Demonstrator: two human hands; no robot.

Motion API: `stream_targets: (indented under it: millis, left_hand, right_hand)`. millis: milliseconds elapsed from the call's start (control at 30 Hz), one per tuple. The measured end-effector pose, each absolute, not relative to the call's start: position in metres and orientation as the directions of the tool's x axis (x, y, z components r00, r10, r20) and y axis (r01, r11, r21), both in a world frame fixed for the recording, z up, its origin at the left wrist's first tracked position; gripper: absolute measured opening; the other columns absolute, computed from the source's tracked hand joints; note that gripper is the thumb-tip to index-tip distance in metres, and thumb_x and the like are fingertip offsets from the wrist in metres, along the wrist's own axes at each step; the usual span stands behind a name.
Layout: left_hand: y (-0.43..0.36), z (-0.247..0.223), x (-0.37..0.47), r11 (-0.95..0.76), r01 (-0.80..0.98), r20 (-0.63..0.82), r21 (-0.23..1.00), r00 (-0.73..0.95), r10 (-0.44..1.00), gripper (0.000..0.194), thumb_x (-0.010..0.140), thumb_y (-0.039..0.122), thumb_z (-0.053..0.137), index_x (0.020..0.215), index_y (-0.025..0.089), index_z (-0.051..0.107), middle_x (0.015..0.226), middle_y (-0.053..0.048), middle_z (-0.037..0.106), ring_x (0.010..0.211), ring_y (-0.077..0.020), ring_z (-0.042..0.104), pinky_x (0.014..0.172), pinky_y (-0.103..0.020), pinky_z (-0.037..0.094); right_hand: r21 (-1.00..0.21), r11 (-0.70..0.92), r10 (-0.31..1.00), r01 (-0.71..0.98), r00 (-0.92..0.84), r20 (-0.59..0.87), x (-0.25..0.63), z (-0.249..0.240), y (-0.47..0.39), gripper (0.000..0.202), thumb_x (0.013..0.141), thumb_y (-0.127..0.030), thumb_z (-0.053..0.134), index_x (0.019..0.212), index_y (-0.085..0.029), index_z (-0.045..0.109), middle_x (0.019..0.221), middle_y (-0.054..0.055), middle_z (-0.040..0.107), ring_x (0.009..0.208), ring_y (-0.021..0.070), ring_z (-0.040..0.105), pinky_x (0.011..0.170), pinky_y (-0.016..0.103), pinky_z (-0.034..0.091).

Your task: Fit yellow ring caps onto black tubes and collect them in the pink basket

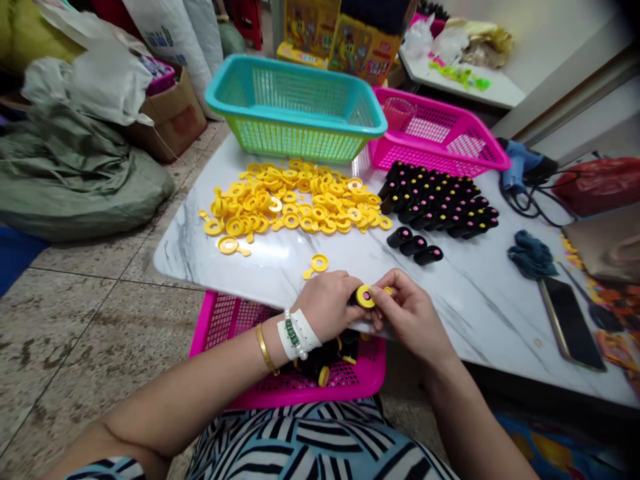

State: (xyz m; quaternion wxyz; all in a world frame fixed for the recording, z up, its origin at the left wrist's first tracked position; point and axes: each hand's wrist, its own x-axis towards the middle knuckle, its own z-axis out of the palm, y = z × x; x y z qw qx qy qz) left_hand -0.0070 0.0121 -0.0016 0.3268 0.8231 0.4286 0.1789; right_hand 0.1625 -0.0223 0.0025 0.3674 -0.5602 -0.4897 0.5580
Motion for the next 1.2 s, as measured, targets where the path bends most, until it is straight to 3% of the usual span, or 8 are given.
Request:
stream_targets:
  millis: [133, 233, 400, 600, 700, 933, 1000, 1200]
  left_hand:
    - [0.011, 0.007, -0.013, -0.391, 0.513, 0.02, 0.764, 0.587, 0.809, 0.027, 0.08, 0.038, 0.069, 0.096, 0.017, 0.069, 0.072, -0.001, 0.064, 0.067, -0.0158, 0.059, 0.061, -0.024, 0.039]
    - [0.007, 0.008, -0.016, -0.298, 0.365, 0.016, 0.882, 0.608, 0.794, 0.032, 0.091, 0.041, 0.053, 0.11, 0.019, 0.067, 0.067, 0.002, 0.064, 0.058, -0.012, 0.056, 0.056, -0.021, 0.038]
    - [0.002, 0.001, -0.013, -0.204, 0.255, 0.024, 0.945, 0.568, 0.823, 0.03, 0.095, 0.034, 0.046, 0.104, 0.02, 0.07, 0.082, 0.0, 0.072, 0.076, -0.0143, 0.062, 0.071, -0.023, 0.047]
    - [-0.009, -0.002, -0.007, -0.215, 0.389, 0.042, 0.896, 0.408, 0.912, 0.034, 0.088, 0.035, 0.059, 0.115, 0.014, 0.061, 0.065, 0.003, 0.06, 0.059, -0.0129, 0.056, 0.06, -0.023, 0.044]
    - [-0.015, -0.006, -0.003, -0.305, 0.452, 0.15, 0.838, 0.346, 0.926, 0.037, 0.077, 0.038, 0.074, 0.101, 0.013, 0.061, 0.074, 0.001, 0.058, 0.07, -0.0157, 0.057, 0.066, -0.027, 0.046]
    - [-0.019, -0.012, -0.002, -0.443, 0.489, 0.239, 0.751, 0.424, 0.874, 0.022, 0.089, 0.033, 0.059, 0.103, 0.017, 0.065, 0.095, -0.004, 0.056, 0.087, -0.0176, 0.058, 0.079, -0.029, 0.049]
    - [-0.018, -0.01, -0.004, -0.449, 0.5, 0.218, 0.74, 0.454, 0.864, 0.022, 0.09, 0.033, 0.057, 0.103, 0.017, 0.065, 0.094, -0.004, 0.057, 0.086, -0.0176, 0.059, 0.078, -0.029, 0.05]
    - [-0.012, -0.01, -0.001, -0.441, 0.554, 0.156, 0.706, 0.486, 0.86, 0.017, 0.085, 0.03, 0.057, 0.097, 0.019, 0.065, 0.089, -0.002, 0.058, 0.08, -0.017, 0.06, 0.073, -0.028, 0.049]
  right_hand:
    - [-0.961, -0.213, 0.963, 0.177, -0.126, -0.237, 0.163, 0.001, -0.022, 0.024, 0.091, -0.042, 0.059, 0.085, -0.022, 0.048, 0.046, -0.008, 0.056, 0.039, 0.0091, 0.05, 0.043, 0.018, 0.04]
    - [-0.961, -0.221, 0.95, 0.168, -0.184, -0.251, 0.165, 0.002, -0.02, 0.025, 0.091, -0.044, 0.059, 0.086, -0.022, 0.047, 0.046, -0.008, 0.057, 0.039, 0.0104, 0.052, 0.044, 0.02, 0.041]
    - [-0.948, -0.227, 0.957, 0.222, -0.128, -0.259, 0.16, 0.004, -0.025, 0.024, 0.092, -0.044, 0.055, 0.092, -0.023, 0.044, 0.047, -0.009, 0.057, 0.039, 0.0112, 0.053, 0.043, 0.019, 0.041]
    - [-0.949, -0.278, 0.95, 0.15, -0.103, -0.295, 0.157, 0.001, -0.027, 0.031, 0.088, -0.05, 0.059, 0.09, -0.023, 0.044, 0.045, -0.012, 0.049, 0.032, 0.0083, 0.042, 0.034, 0.017, 0.033]
    - [-0.952, -0.298, 0.953, 0.064, -0.035, -0.301, 0.161, 0.0, -0.027, 0.034, 0.08, -0.047, 0.07, 0.086, -0.021, 0.049, 0.048, -0.011, 0.047, 0.032, 0.0047, 0.035, 0.032, 0.016, 0.025]
    - [-0.919, -0.346, 0.937, -0.19, -0.109, -0.331, 0.183, 0.002, -0.031, 0.029, 0.081, -0.041, 0.07, 0.094, -0.016, 0.066, 0.063, 0.0, 0.061, 0.056, 0.0109, 0.057, 0.049, 0.021, 0.045]
    - [-0.91, -0.389, 0.915, -0.141, -0.172, -0.365, 0.186, 0.007, -0.025, 0.033, 0.078, -0.043, 0.073, 0.095, -0.016, 0.065, 0.061, -0.002, 0.059, 0.048, 0.0096, 0.053, 0.042, 0.02, 0.04]
    - [-0.886, -0.343, 0.826, 0.311, -0.349, -0.442, 0.178, 0.02, -0.004, 0.032, 0.084, -0.042, 0.067, 0.1, -0.019, 0.052, 0.055, -0.011, 0.047, 0.041, 0.0038, 0.036, 0.036, 0.013, 0.024]
